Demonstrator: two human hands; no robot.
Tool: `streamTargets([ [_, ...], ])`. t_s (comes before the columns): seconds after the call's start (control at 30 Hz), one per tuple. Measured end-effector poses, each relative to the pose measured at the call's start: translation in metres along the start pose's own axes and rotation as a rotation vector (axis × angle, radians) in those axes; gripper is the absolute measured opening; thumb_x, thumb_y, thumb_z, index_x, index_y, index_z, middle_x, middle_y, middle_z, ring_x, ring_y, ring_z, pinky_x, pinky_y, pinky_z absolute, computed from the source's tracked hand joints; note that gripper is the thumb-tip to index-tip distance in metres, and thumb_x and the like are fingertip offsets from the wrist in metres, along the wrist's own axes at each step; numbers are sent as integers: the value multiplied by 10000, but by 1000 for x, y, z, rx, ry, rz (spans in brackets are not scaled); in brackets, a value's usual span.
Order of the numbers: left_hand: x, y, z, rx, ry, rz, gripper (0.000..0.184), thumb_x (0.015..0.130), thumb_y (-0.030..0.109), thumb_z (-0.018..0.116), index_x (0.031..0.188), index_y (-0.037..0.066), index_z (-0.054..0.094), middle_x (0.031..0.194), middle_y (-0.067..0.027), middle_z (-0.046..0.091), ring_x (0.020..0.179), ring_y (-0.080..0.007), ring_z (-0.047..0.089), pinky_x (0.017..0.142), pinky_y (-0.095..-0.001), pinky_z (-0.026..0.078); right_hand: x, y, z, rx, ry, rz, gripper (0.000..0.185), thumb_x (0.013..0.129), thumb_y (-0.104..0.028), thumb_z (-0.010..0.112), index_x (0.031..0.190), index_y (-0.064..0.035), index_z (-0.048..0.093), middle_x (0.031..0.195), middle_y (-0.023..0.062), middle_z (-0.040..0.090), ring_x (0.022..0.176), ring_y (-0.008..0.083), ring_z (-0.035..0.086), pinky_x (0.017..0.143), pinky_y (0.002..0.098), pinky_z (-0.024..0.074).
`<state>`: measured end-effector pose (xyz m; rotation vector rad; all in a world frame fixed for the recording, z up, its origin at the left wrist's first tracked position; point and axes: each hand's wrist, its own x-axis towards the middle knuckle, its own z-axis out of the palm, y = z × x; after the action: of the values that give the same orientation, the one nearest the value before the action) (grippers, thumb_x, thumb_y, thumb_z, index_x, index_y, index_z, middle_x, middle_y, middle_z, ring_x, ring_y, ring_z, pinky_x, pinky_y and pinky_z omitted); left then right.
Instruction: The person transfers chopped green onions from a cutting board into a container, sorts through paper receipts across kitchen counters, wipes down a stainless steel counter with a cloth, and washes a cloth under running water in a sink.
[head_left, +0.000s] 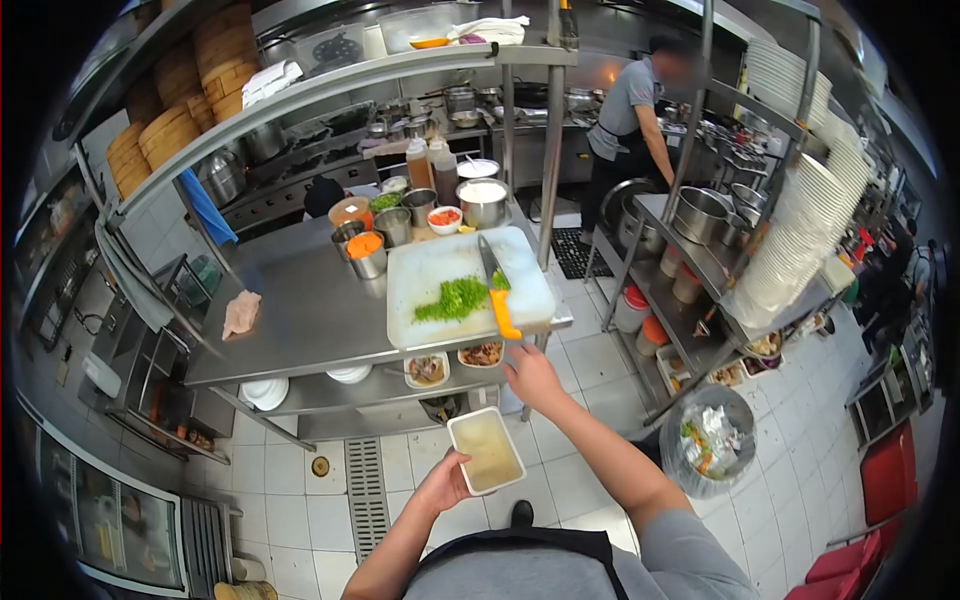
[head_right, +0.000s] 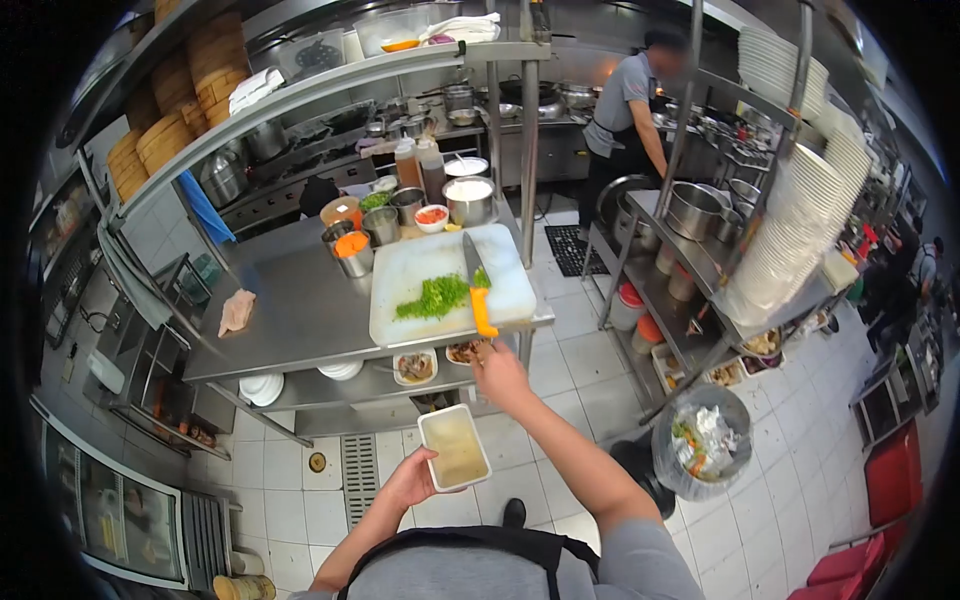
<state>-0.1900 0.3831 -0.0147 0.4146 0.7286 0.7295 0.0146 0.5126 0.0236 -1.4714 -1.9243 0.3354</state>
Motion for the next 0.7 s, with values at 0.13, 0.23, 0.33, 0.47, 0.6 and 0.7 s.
streamTargets([
  [0.13, 13, 35, -5, 21, 74, 91, 550, 821, 221, 495, 1314, 76, 300, 1277, -140, 457, 1105, -310, 531, 876, -479, 478, 88, 32, 59, -280, -57, 105, 355, 764, -94, 596, 1074, -2, 450, 1047, 198, 489, 889, 368, 577, 735, 442, 495],
  [0.23, 20, 58, -11, -9, 99, 141, 554, 831, 226, 500, 1321, 111, 269, 1294, -121, 429, 1114, -291, 526, 826, -469, 509, 120, 51, 75, -348, -164, 212, 432, 756, -74, 581, 1130, -8, 376, 1077, 208, 458, 932, 395, 566, 748, 456, 496],
  [0.33, 34, 75, -19, -41, 84, 157, 543, 828, 225, 500, 1311, 85, 295, 1268, -130, 460, 1097, -287, 538, 839, -457, 504, 132, 60, 74, -238, -240, 341, 463, 749, -68, 573, 1150, -14, 348, 1096, 222, 462, 932, 406, 572, 756, 450, 497],
  [0.47, 73, 118, -35, -33, 36, 107, 503, 851, 247, 501, 1295, 75, 337, 1237, -127, 499, 1089, -280, 547, 849, -453, 497, 139, 70, 52, -137, -179, 398, 479, 729, -52, 564, 1152, -21, 341, 1063, 245, 505, 903, 424, 577, 762, 468, 482],
  [0.6, 124, 172, -46, 16, -89, 53, 536, 895, 323, 493, 1355, 170, 265, 1275, -86, 465, 1074, -251, 553, 748, -446, 542, 155, 96, 30, -6, -123, 276, 459, 715, -46, 546, 1130, -36, 350, 936, 236, 571, 865, 451, 573, 754, 490, 459],
  [0.7, 151, 217, -32, 201, -53, 21, 537, 904, 436, 451, 1353, 178, 308, 1261, -64, 486, 1072, -241, 546, 790, -502, 487, 163, 67, -12, 441, -194, 373, 415, 746, -51, 538, 1123, -67, 366, 845, 153, 586, 600, 254, 570, 527, 366, 456],
])
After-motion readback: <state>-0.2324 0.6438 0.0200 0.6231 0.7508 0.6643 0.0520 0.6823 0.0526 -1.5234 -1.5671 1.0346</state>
